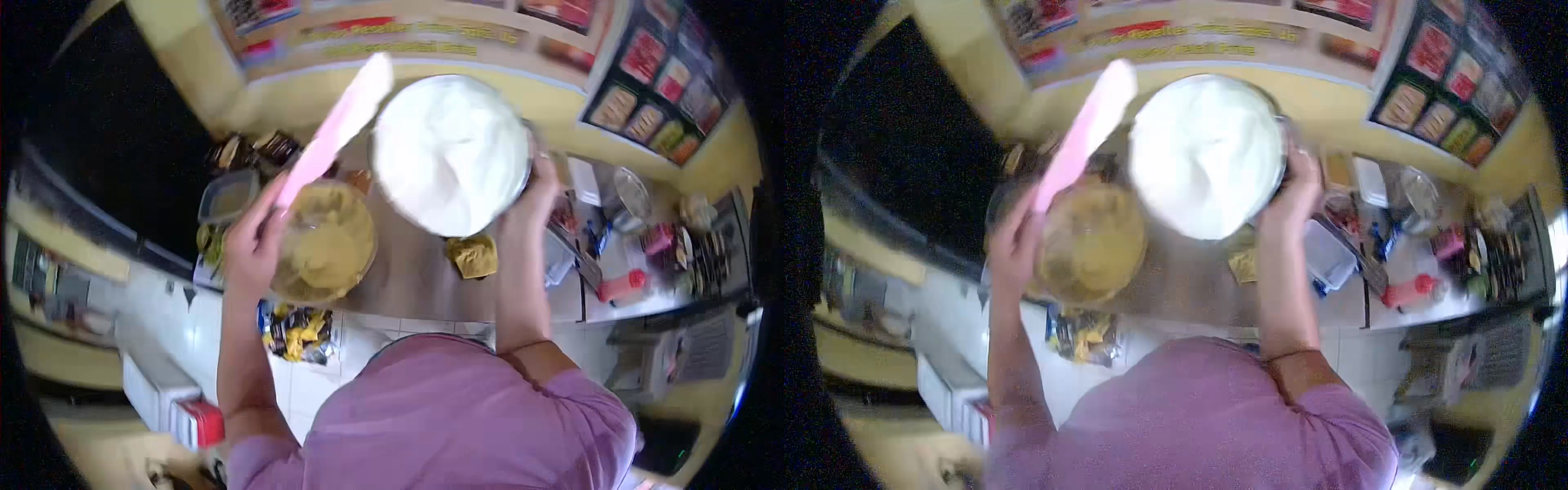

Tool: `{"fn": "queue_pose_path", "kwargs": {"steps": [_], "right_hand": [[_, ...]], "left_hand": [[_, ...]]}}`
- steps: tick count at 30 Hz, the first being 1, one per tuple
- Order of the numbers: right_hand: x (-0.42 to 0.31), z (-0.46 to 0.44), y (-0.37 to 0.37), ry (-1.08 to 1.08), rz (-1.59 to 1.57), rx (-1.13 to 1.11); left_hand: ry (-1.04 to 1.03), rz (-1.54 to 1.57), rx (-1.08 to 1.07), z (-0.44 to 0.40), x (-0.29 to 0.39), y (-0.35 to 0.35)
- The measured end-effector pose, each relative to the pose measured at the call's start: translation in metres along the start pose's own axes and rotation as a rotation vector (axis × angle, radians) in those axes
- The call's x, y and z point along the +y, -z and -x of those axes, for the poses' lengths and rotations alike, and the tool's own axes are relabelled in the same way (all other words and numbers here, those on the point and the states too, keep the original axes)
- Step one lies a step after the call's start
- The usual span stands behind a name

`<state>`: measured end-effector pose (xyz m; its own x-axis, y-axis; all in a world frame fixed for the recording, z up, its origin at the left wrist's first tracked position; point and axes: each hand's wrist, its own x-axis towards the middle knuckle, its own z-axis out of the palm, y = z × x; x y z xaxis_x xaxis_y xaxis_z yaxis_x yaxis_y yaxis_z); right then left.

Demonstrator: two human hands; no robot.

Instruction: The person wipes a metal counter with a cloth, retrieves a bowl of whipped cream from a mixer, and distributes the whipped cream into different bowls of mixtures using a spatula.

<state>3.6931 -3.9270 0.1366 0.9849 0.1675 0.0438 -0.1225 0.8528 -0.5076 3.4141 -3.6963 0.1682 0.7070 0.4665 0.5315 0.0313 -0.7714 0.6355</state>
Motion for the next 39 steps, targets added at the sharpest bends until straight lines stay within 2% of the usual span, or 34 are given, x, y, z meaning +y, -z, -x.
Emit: {"fn": "queue_pose_path", "kwargs": {"steps": [1, 4, 5, 6, 7, 8, 10, 12, 15, 16, 18, 21, 24, 26, 27, 29, 31, 33, 34, 37, 38, 39], "right_hand": [[0.006, 0.017, -0.020, -0.017, 0.093, 0.032], [0.051, 0.017, -0.029, -0.130, -0.087, 0.014], [0.054, 0.028, -0.043, -0.124, -0.114, -0.044], [0.062, 0.033, -0.050, -0.099, -0.055, -0.007], [0.064, 0.041, -0.060, -0.153, -0.150, -0.059], [0.075, 0.040, -0.059, -0.100, -0.005, -0.053], [0.105, 0.033, -0.059, -0.118, 0.006, -0.085], [0.101, 0.038, -0.071, -0.167, 0.003, -0.112], [0.116, 0.030, -0.071, -0.214, 0.017, -0.197], [0.118, 0.030, -0.073, -0.235, 0.015, -0.204], [0.119, 0.031, -0.075, -0.222, 0.227, -0.263], [0.123, 0.033, -0.085, -0.222, 0.008, -0.248], [0.127, 0.029, -0.086, -0.300, 0.040, -0.185], [0.124, 0.032, -0.091, -0.287, -0.008, -0.157], [0.126, 0.030, -0.094, -0.314, -0.126, -0.128], [0.130, 0.024, -0.089, -0.318, -0.073, -0.180], [0.132, 0.025, -0.089, -0.301, -0.027, -0.199], [0.138, 0.018, -0.081, -0.277, 0.020, -0.248], [0.132, 0.026, -0.090, -0.262, 0.060, -0.230], [0.136, 0.024, -0.086, -0.223, 0.035, -0.237], [0.148, 0.009, -0.071, -0.234, 0.116, -0.231], [0.134, 0.030, -0.094, -0.252, 0.044, -0.170]], "left_hand": [[0.123, 0.072, 0.015, 0.004, 0.004, 0.010], [0.330, 0.205, 0.149, 0.028, -0.019, 0.037], [0.315, 0.239, 0.134, 0.037, -0.034, 0.045], [0.308, 0.265, 0.137, 0.044, -0.044, 0.051], [0.317, 0.247, 0.139, 0.049, -0.045, 0.053], [0.327, 0.230, 0.146, 0.053, -0.045, 0.055], [0.318, 0.216, 0.128, 0.060, -0.056, 0.062], [0.249, -0.018, 0.147, 0.068, -0.060, 0.065], [0.073, -0.369, 0.036, 0.069, -0.044, 0.072], [0.090, -0.381, 0.043, 0.067, -0.037, 0.073], [0.137, -0.469, -0.045, 0.067, -0.024, 0.074], [0.092, -0.469, 0.037, 0.071, -0.025, 0.074], [0.073, -0.398, 0.108, 0.074, -0.032, 0.076], [0.143, -0.366, 0.124, 0.078, -0.045, 0.081], [0.265, -0.314, 0.121, 0.076, -0.036, 0.080], [0.064, -0.335, 0.148, 0.078, -0.050, 0.082], [0.189, -0.360, 0.150, 0.073, -0.041, 0.077], [0.110, -0.307, 0.151, 0.065, -0.034, 0.074], [0.011, -0.376, 0.170, 0.062, -0.037, 0.071], [0.058, -0.263, 0.136, 0.063, -0.039, 0.065], [0.079, -0.250, 0.147, 0.064, -0.042, 0.063], [0.098, -0.238, 0.158, 0.064, -0.042, 0.063]]}}
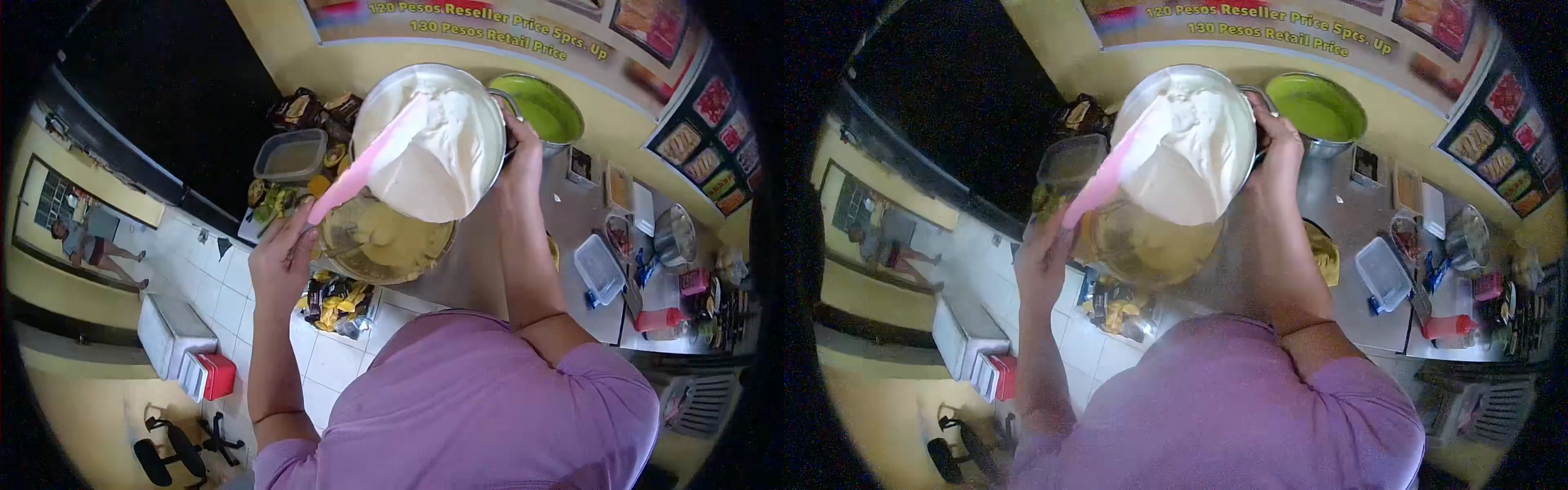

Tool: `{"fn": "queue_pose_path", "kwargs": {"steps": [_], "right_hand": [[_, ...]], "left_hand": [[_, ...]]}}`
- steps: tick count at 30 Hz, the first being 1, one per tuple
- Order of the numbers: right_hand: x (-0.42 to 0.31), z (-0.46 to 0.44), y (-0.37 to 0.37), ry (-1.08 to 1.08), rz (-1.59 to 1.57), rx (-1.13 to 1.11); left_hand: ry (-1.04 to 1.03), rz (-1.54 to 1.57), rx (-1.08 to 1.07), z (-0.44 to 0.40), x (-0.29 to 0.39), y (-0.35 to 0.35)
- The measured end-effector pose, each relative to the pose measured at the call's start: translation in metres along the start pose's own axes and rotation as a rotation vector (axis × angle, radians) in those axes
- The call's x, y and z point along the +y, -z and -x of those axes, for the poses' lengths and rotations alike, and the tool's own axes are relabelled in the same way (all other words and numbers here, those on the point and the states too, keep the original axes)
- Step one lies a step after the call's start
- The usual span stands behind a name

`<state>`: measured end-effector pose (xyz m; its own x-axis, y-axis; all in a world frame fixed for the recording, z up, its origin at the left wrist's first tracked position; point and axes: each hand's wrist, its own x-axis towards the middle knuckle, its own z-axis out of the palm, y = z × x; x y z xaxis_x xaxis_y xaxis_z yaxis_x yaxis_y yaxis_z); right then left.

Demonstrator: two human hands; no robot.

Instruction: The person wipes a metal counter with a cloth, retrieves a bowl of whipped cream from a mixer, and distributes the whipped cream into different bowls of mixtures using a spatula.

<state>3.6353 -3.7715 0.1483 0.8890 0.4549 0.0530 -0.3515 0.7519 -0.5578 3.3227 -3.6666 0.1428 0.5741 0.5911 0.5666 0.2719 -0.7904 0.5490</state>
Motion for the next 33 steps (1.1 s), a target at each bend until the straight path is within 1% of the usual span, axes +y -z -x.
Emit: {"fn": "queue_pose_path", "kwargs": {"steps": [1, 2, 4, 5, 7, 8, 9, 10, 11, 12, 13, 14, 15, 16, 17, 18, 19, 20, 21, 22, 23, 24, 25, 26, 27, 28, 29, 30, 31, 32, 33], "right_hand": [[0.005, -0.004, 0.003, -0.020, -0.042, 0.034], [0.008, -0.013, 0.013, -0.051, -0.019, -0.014], [0.012, -0.014, 0.012, -0.046, 0.028, -0.004], [0.014, -0.017, 0.016, -0.063, 0.001, -0.025], [0.018, -0.021, 0.017, -0.026, -0.006, -0.043], [0.017, -0.018, 0.019, 0.011, 0.073, 0.018], [0.015, -0.014, 0.019, 0.004, 0.133, 0.088], [0.012, -0.010, 0.018, 0.026, 0.270, 0.056], [-0.002, 0.007, 0.000, -0.200, 0.171, -0.123], [-0.004, 0.009, -0.005, -0.246, 0.186, 0.039], [-0.004, 0.002, 0.007, -0.138, 0.268, 0.064], [-0.007, -0.015, 0.029, -0.108, 0.308, 0.163], [-0.014, -0.014, 0.030, -0.156, 0.186, 0.208], [-0.023, -0.008, 0.028, -0.089, 0.241, 0.227], [-0.032, -0.015, 0.064, 0.108, 0.594, -0.049], [-0.039, -0.015, 0.062, 0.114, 0.589, -0.053], [-0.054, -0.013, 0.056, 0.069, 0.509, 0.006], [-0.074, -0.010, 0.055, 0.031, 0.428, 0.079], [-0.096, -0.004, 0.056, 0.012, 0.351, 0.169], [-0.125, 0.005, 0.063, 0.020, 0.265, 0.270], [-0.148, 0.015, 0.056, 0.064, 0.327, 0.431], [-0.170, 0.024, 0.046, 0.035, 0.198, 0.489], [-0.212, -0.018, 0.129, 0.128, 0.325, 0.301], [-0.237, 0.001, 0.118, 0.283, 0.343, 0.311], [-0.256, 0.019, 0.093, 0.275, 0.277, 0.388], [-0.304, -0.014, 0.146, 0.294, 0.254, 0.400], [-0.343, -0.024, 0.176, 0.360, 0.231, 0.337], [-0.373, -0.019, 0.172, 0.389, 0.144, 0.365], [-0.404, -0.021, 0.174, 0.469, 0.123, 0.398], [-0.443, -0.029, 0.209, 0.496, 0.149, 0.240], [-0.473, -0.031, 0.222, 0.540, 0.139, 0.244]], "left_hand": [[0.068, 0.005, -0.027, 0.001, -0.005, 0.000], [0.077, -0.004, -0.016, 0.000, -0.007, 0.003], [0.057, -0.068, -0.019, -0.003, -0.003, 0.005], [0.009, -0.085, -0.004, -0.006, -0.002, 0.005], [-0.004, -0.032, -0.014, -0.007, 0.000, 0.004], [-0.096, -0.051, 0.015, -0.011, -0.001, 0.002], [-0.047, -0.058, -0.031, -0.009, -0.007, -0.001], [0.011, -0.089, -0.052, -0.008, -0.018, -0.005], [-0.046, -0.126, -0.014, -0.004, -0.028, -0.002], [-0.053, -0.123, 0.020, -0.006, -0.027, -0.001], [0.002, -0.135, -0.064, -0.013, -0.009, 0.012], [0.053, -0.068, -0.097, -0.021, 0.002, 0.017], [-0.009, -0.011, -0.042, -0.026, -0.005, 0.005], [-0.081, 0.063, -0.006, -0.029, -0.010, -0.009], [-0.076, 0.059, 0.006, -0.032, -0.005, -0.020], [-0.108, 0.078, -0.026, -0.038, 0.003, -0.029], [-0.144, 0.108, -0.068, -0.044, 0.011, -0.037], [-0.190, 0.225, -0.039, -0.048, 0.025, -0.052], [-0.186, 0.249, -0.060, -0.053, 0.030, -0.069], [-0.203, 0.287, -0.096, -0.058, 0.045, -0.091], [-0.229, 0.326, -0.099, -0.063, 0.068, -0.102], [-0.300, 0.366, -0.075, -0.068, 0.084, -0.128], [-0.306, 0.508, -0.071, -0.071, 0.097, -0.161], [-0.273, 0.541, -0.106, -0.069, 0.126, -0.179], [-0.363, 0.580, -0.116, -0.073, 0.145, -0.203], [-0.346, 0.636, -0.190, -0.075, 0.167, -0.229], [-0.350, 0.603, -0.171, -0.074, 0.195, -0.255], [-0.159, 0.684, -0.348, -0.070, 0.224, -0.280], [-0.145, 0.705, -0.415, -0.070, 0.257, -0.302], [-0.128, 0.713, -0.462, -0.071, 0.287, -0.322], [-0.149, 0.758, -0.482, -0.072, 0.314, -0.352]]}}
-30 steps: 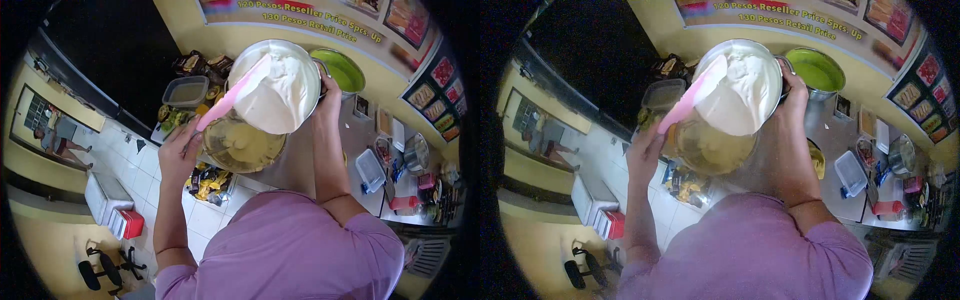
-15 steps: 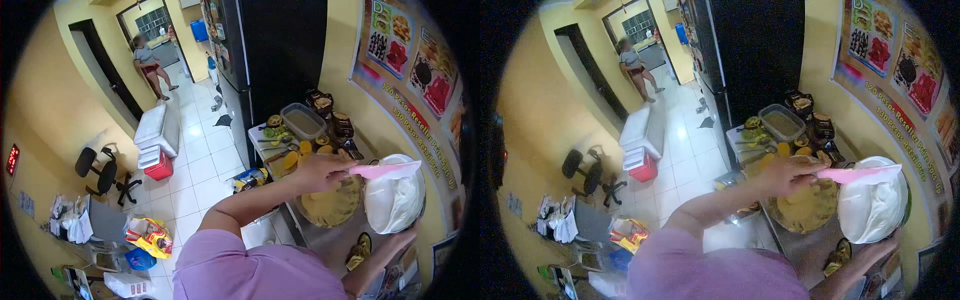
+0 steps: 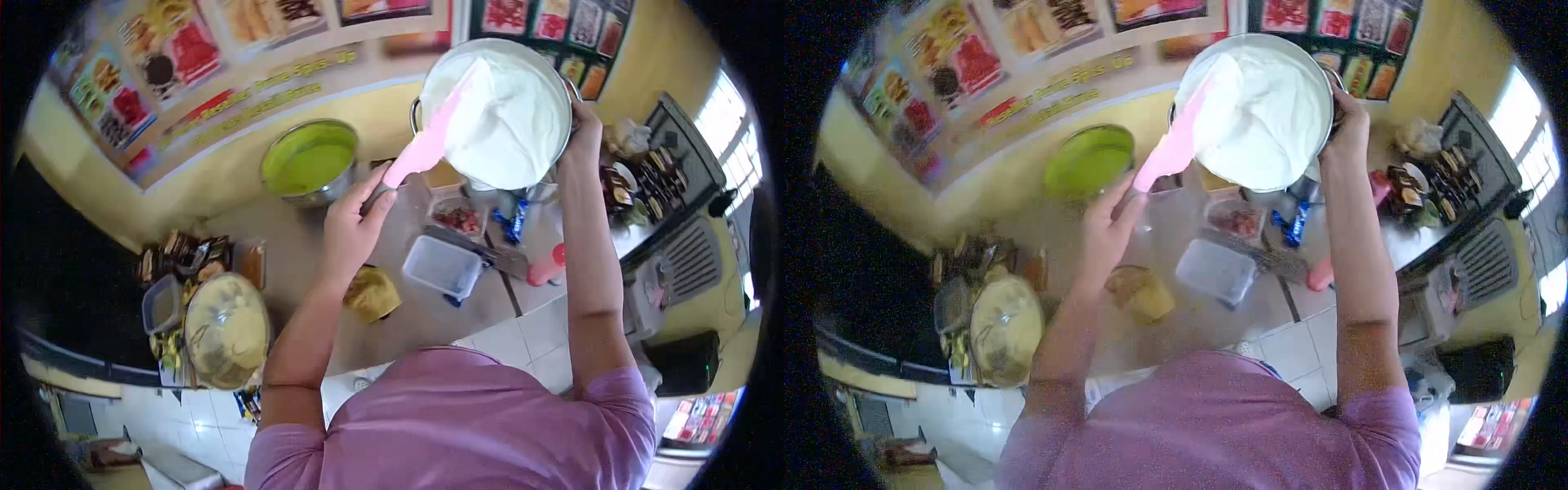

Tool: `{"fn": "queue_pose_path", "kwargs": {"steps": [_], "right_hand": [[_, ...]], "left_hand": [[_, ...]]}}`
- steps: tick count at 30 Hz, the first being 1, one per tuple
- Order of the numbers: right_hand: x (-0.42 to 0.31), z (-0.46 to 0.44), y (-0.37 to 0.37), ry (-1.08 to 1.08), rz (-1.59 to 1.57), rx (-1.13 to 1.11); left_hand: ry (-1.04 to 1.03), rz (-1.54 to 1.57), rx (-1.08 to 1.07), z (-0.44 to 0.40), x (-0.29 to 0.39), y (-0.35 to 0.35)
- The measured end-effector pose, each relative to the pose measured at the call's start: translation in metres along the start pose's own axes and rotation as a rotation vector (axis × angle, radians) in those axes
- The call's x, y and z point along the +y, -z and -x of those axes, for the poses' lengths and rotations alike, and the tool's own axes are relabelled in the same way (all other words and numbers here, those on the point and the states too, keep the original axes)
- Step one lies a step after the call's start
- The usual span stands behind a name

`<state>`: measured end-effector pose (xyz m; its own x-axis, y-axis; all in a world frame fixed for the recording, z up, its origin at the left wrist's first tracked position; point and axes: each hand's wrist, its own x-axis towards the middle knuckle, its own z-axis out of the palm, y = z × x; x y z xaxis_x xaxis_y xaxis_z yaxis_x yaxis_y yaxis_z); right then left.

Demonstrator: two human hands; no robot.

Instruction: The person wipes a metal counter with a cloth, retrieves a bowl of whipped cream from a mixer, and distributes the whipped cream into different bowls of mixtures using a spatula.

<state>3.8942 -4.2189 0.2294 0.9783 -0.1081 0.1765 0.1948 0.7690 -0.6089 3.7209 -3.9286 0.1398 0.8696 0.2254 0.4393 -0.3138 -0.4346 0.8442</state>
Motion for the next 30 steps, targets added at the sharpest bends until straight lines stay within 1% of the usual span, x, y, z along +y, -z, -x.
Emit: {"fn": "queue_pose_path", "kwargs": {"steps": [2, 3, 4, 5, 6, 8, 9, 10, 12, 13, 14, 15, 16, 19, 20, 23, 25, 26, 28, 29, 30], "right_hand": [[-0.039, -0.036, 0.033, 0.076, 0.032, 0.038], [-0.053, -0.061, 0.059, 0.148, 0.030, 0.046], [-0.068, -0.071, 0.071, 0.209, 0.063, 0.018], [-0.080, -0.081, 0.084, 0.264, 0.094, -0.009], [-0.092, -0.095, 0.102, 0.295, 0.144, 0.031], [-0.106, -0.106, 0.122, 0.372, 0.221, 0.034], [-0.111, -0.117, 0.140, 0.429, 0.290, 0.037], [-0.109, -0.131, 0.145, 0.435, 0.300, 0.059], [-0.109, -0.157, 0.178, 0.438, 0.282, 0.142], [-0.108, -0.168, 0.190, 0.435, 0.278, 0.145], [-0.103, -0.176, 0.202, 0.442, 0.205, 0.127], [-0.100, -0.182, 0.204, 0.451, 0.133, 0.107], [-0.096, -0.190, 0.210, 0.449, 0.154, 0.145], [-0.083, -0.216, 0.225, 0.414, 0.114, 0.177], [-0.078, -0.228, 0.233, 0.427, 0.148, 0.196], [-0.065, -0.241, 0.230, 0.454, 0.178, 0.192], [-0.059, -0.246, 0.225, 0.443, 0.143, 0.188], [-0.055, -0.249, 0.225, 0.460, 0.157, 0.212], [-0.049, -0.259, 0.229, 0.480, 0.172, 0.245], [-0.048, -0.266, 0.235, 0.493, 0.167, 0.252], [-0.048, -0.269, 0.237, 0.508, 0.162, 0.260]], "left_hand": [[-0.069, 0.031, -0.023, -0.038, -0.007, -0.068], [-0.085, 0.038, -0.057, -0.057, -0.010, -0.101], [-0.095, 0.041, -0.086, -0.075, -0.006, -0.129], [-0.102, 0.006, -0.107, -0.089, -0.002, -0.155], [-0.104, 0.016, -0.121, -0.102, 0.001, -0.179], [-0.199, -0.092, -0.161, -0.129, -0.003, -0.225], [-0.182, -0.085, -0.227, -0.141, -0.012, -0.248], [-0.180, -0.083, -0.231, -0.155, -0.013, -0.252], [-0.131, -0.144, -0.340, -0.167, -0.020, -0.281], [-0.091, -0.163, -0.382, -0.172, -0.023, -0.293], [-0.087, -0.170, -0.386, -0.177, -0.032, -0.303], [-0.174, -0.193, -0.377, -0.185, -0.045, -0.313], [-0.260, -0.215, -0.369, -0.191, -0.054, -0.320], [-0.269, -0.248, -0.404, -0.205, -0.073, -0.328], [-0.260, -0.252, -0.408, -0.208, -0.079, -0.329], [-0.195, -0.183, -0.470, -0.214, -0.090, -0.328], [-0.267, -0.231, -0.476, -0.217, -0.104, -0.330], [-0.253, -0.233, -0.476, -0.216, -0.112, -0.330], [-0.374, -0.193, -0.397, -0.213, -0.129, -0.329], [-0.362, -0.194, -0.401, -0.210, -0.137, -0.327], [-0.361, -0.259, -0.395, -0.204, -0.140, -0.320]]}}
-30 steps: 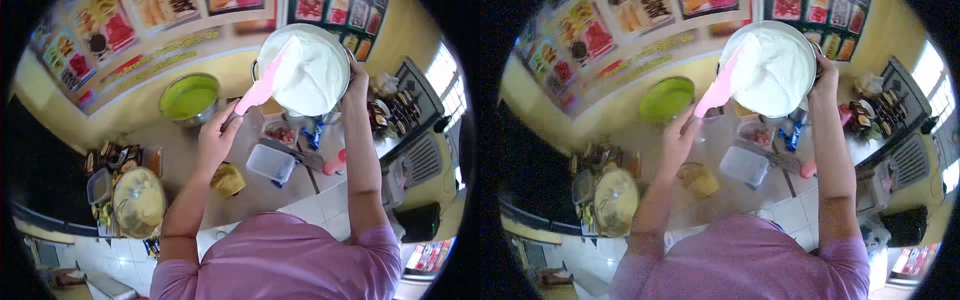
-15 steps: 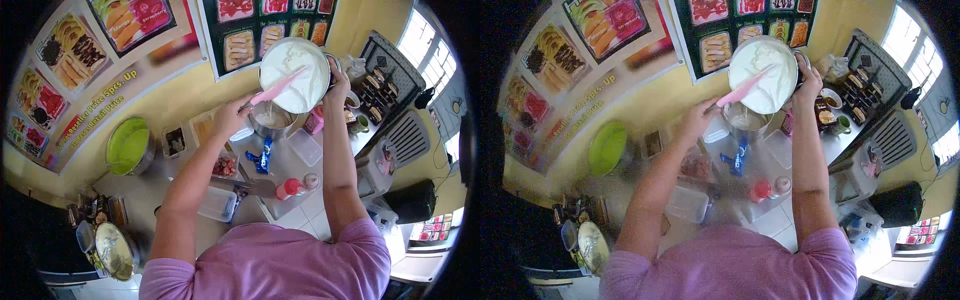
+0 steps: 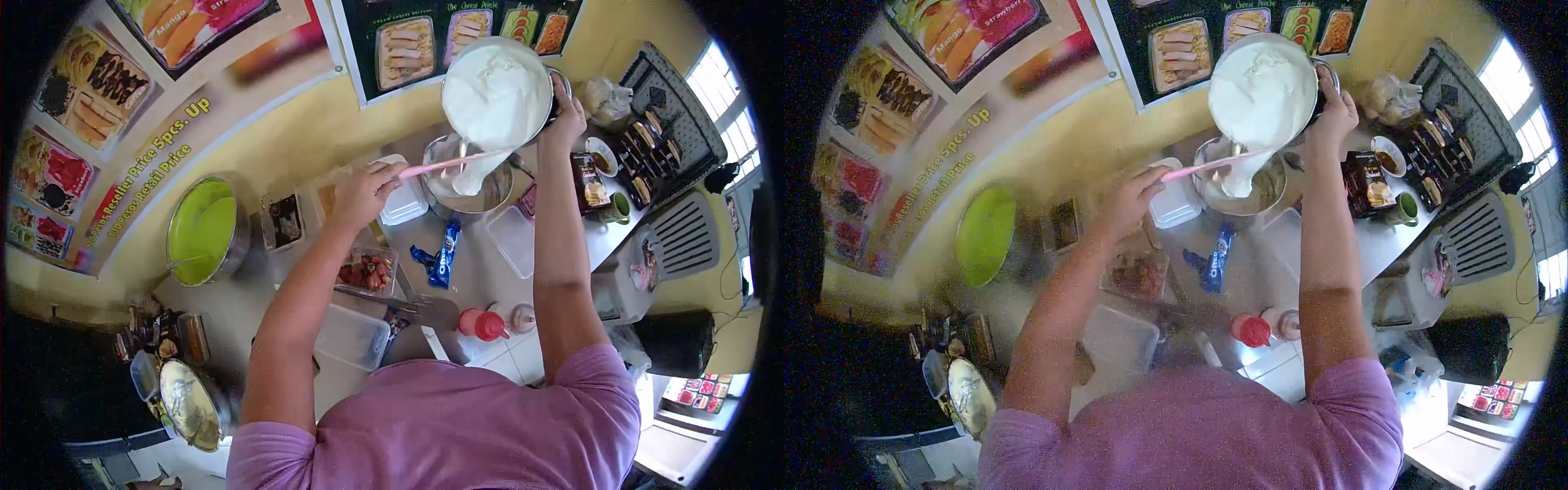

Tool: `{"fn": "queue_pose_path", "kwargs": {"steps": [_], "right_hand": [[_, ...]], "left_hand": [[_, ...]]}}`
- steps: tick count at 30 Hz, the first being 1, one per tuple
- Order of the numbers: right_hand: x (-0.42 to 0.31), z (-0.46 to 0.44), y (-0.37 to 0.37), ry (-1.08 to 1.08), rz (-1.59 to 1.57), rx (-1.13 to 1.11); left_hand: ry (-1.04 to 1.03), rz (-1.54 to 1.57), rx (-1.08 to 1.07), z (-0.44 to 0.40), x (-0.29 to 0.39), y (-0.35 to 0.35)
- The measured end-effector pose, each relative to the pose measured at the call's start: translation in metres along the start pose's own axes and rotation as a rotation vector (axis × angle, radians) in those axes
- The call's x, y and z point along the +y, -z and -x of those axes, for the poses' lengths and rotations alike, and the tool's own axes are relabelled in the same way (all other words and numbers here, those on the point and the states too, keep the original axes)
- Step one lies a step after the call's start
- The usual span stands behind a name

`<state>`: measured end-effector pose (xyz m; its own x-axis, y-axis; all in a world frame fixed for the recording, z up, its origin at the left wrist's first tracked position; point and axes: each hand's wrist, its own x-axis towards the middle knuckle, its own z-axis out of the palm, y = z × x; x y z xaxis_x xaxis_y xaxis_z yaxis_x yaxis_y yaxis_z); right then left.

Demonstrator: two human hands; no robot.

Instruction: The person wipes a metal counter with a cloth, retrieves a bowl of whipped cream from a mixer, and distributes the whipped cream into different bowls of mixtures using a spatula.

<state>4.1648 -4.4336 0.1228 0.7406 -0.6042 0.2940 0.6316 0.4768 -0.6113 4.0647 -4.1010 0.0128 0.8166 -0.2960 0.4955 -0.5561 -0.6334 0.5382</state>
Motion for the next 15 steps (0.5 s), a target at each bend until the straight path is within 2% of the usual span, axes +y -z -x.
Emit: {"fn": "queue_pose_path", "kwargs": {"steps": [5, 7, 9, 10, 11, 13, 14, 15], "right_hand": [[0.006, -0.018, 0.020, 0.028, 0.045, 0.113], [0.010, -0.029, 0.038, 0.050, 0.058, 0.078], [0.010, -0.039, 0.045, -0.025, -0.071, 0.168], [0.005, -0.038, 0.049, -0.140, -0.155, 0.089], [0.002, -0.037, 0.050, -0.158, -0.139, 0.118], [-0.018, -0.013, 0.028, -0.208, -0.086, 0.258], [-0.016, -0.018, 0.039, -0.236, -0.129, 0.226], [-0.015, -0.024, 0.048, -0.263, -0.173, 0.191]], "left_hand": [[-0.046, -0.270, -0.096, 0.038, -0.017, -0.005], [0.045, -0.197, 0.001, 0.038, -0.006, -0.005], [0.076, -0.153, 0.017, 0.041, -0.002, -0.012], [0.101, -0.113, 0.036, 0.041, 0.000, -0.015], [0.108, -0.118, 0.047, 0.042, 0.000, -0.020], [0.215, 0.117, 0.106, 0.045, 0.000, -0.030], [0.218, 0.113, 0.126, 0.047, 0.004, -0.029], [0.412, 0.289, 0.044, 0.047, 0.019, -0.020]]}}
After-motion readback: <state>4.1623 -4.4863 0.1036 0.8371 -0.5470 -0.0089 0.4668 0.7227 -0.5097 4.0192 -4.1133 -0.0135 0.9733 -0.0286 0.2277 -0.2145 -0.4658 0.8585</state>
